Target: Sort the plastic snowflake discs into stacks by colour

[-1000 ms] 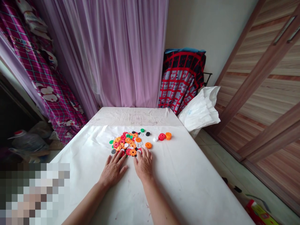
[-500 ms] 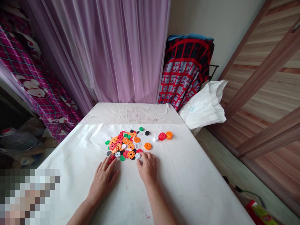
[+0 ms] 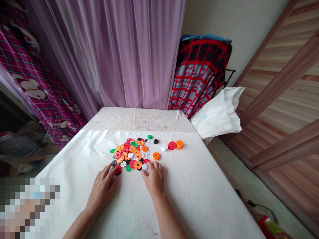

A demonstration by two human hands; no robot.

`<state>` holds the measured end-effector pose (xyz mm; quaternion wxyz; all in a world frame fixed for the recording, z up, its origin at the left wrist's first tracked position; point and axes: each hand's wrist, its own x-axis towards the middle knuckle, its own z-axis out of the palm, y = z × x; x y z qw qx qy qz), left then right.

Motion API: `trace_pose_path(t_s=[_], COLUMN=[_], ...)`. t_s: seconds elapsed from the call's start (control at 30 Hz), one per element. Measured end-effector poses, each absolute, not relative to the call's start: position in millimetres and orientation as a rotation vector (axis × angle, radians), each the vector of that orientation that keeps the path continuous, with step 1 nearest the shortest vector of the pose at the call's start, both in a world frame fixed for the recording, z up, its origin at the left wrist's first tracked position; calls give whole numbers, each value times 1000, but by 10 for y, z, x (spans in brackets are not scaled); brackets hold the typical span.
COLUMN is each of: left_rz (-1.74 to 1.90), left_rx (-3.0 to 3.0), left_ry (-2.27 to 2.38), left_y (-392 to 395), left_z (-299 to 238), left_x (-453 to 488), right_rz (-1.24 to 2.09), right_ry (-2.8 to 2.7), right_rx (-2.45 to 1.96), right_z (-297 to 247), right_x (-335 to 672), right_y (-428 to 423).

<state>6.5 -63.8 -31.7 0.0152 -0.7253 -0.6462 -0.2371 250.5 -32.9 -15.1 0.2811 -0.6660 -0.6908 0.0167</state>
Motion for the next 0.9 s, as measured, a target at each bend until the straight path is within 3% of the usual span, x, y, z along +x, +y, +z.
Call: trace_pose_path(t_s=[0.9], left_rz=[-657], left_rx=[-2279], left_ry=[-1999], left_y=[-672], left_z=[-250], left_x=[90], right_rz=[98], right_ry=[-1836], right_rx=[-1713], right_z=[-191], right_x=[2545], right_y=[-332])
